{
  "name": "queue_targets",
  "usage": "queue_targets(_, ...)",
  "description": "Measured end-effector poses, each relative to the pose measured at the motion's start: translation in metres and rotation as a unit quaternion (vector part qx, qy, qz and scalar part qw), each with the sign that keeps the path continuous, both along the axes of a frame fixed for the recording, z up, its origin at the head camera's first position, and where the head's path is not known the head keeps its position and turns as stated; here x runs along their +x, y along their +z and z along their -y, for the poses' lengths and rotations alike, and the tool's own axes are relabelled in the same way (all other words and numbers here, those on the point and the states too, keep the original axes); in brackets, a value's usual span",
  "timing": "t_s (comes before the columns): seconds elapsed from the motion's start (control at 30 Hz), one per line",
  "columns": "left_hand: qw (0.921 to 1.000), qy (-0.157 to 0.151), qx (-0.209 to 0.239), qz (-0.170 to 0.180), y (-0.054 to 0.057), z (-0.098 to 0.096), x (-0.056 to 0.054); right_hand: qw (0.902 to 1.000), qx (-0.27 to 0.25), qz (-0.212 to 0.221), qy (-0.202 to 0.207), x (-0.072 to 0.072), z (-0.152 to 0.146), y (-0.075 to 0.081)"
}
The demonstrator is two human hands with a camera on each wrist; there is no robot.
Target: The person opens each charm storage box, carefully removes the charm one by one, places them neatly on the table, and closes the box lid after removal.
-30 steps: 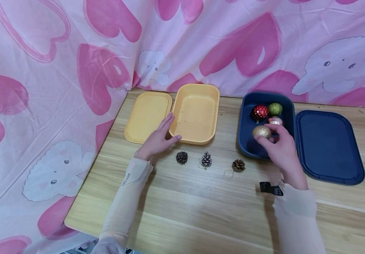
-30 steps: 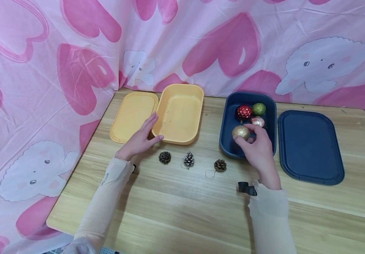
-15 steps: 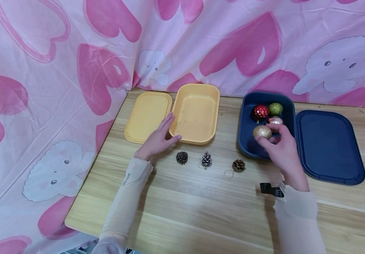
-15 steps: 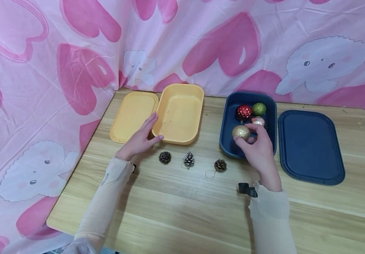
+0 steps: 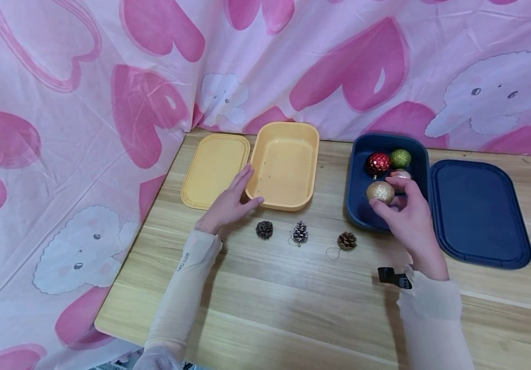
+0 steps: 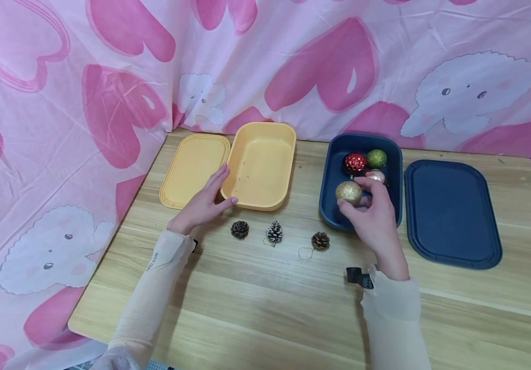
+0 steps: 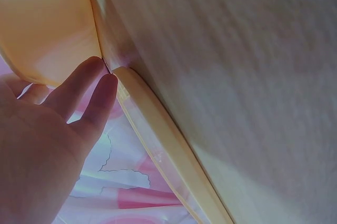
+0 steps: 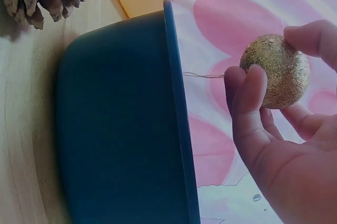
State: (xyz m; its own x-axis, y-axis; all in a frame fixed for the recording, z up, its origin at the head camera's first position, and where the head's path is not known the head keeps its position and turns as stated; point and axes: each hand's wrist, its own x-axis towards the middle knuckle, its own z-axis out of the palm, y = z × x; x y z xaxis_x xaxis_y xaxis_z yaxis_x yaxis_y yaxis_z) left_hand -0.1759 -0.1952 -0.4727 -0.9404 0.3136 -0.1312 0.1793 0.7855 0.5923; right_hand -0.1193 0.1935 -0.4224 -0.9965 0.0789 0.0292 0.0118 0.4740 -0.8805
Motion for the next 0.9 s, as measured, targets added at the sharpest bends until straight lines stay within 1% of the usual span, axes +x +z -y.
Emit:
queue_targets(0.23,1.0000,-0.002,-0.002,0.001,0.0011,-0.0002,0.0004,0.9997,0.008,-0.024,0.007,0.0013,0.0012,-0.0001)
queue_targets(0.5,1.0000,-0.003,-0.003,0.000,0.0020,-0.0004,0.0007,0.9993,0.010,-0.032,0.015,0.0034,0.0030,0.0012)
queue_targets(0.9,0.9999,-0.008,-0.008,-0.003,0.0029,-0.0008,0.0003,0.9984,-0.020,-0.048,0.023,0.0059,0.0072,0.0042)
